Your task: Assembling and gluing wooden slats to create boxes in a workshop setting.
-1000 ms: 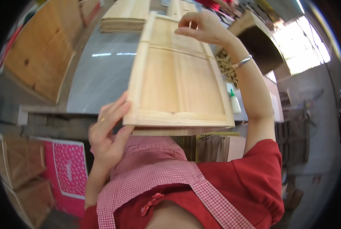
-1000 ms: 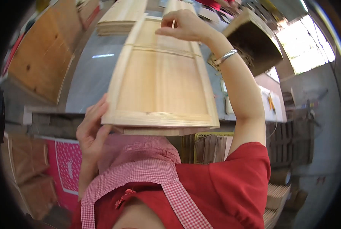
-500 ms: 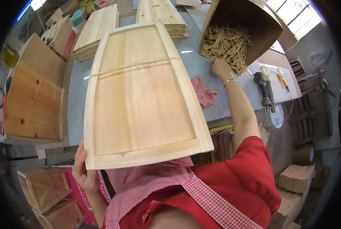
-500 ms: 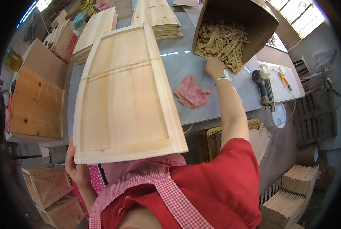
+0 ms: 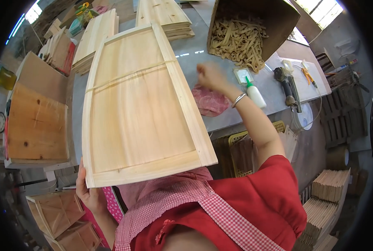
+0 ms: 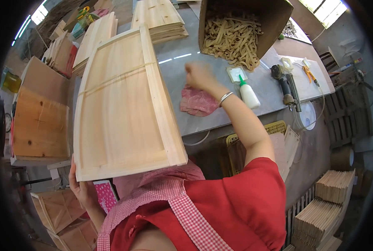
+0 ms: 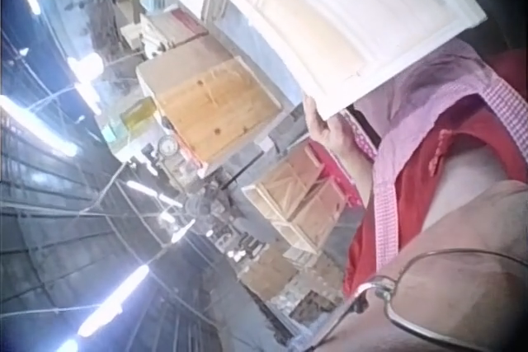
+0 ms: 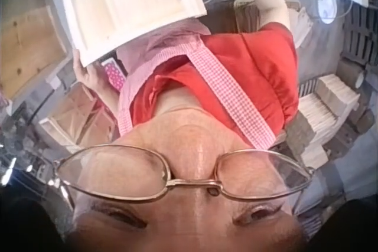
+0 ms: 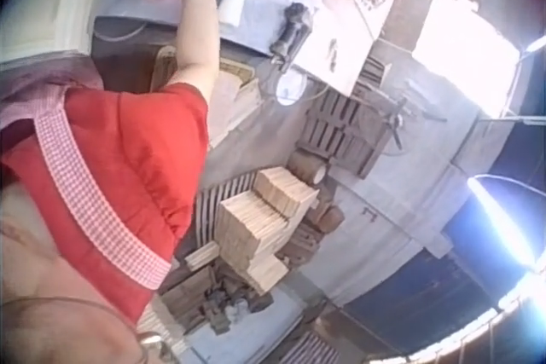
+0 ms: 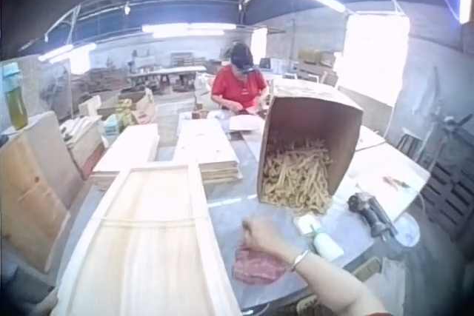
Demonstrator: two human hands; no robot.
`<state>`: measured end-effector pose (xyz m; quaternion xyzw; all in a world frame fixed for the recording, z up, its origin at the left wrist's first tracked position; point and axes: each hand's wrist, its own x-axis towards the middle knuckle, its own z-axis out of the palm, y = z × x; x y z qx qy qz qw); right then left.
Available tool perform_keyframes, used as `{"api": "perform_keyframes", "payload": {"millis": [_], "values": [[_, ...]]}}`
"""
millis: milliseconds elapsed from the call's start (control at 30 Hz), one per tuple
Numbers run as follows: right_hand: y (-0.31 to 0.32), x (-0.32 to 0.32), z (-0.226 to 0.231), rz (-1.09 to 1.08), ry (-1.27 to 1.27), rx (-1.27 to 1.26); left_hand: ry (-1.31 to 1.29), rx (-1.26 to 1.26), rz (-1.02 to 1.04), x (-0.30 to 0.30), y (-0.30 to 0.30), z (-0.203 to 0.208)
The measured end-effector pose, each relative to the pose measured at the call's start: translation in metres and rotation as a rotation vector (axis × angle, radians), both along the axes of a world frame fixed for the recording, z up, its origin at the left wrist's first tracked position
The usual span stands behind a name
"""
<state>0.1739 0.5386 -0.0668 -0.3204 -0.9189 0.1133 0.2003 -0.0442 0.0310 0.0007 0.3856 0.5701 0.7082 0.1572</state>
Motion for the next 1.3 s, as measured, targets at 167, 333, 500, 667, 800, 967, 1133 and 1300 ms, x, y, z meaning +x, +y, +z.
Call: {"api": "perform_keyframes", "payload": {"millis": [167,333,500,667,800,967,1133,1300], "values": [[0.013,0.020,0.077,-0.124,0.542,-0.013,-0.041,0.025,0.005,0.007,0.011,0.007],[-0.044,0.045,0.174,0.122,0.882,0.020,0.210,-0.063,-0.011,0.011,0.020,0.039],[-0.197,0.034,0.238,0.581,0.683,0.033,0.873,0.024,0.098,0.052,0.034,0.094],[-0.314,0.023,0.235,1.037,0.359,-0.066,0.785,-0.031,-0.181,0.102,0.043,0.104],[-0.331,0.032,0.222,1.029,0.318,-0.089,0.116,-0.079,-0.500,0.097,0.013,0.091],[-0.330,0.046,0.216,1.083,0.117,-0.132,-0.370,0.060,-0.778,0.083,-0.033,0.095],[-0.306,0.062,0.216,0.921,0.216,0.194,1.238,-0.228,-0.075,0.040,-0.048,0.103],[-0.219,0.117,0.213,0.486,0.282,0.297,1.467,-0.248,0.119,-0.032,-0.045,0.090]]}}
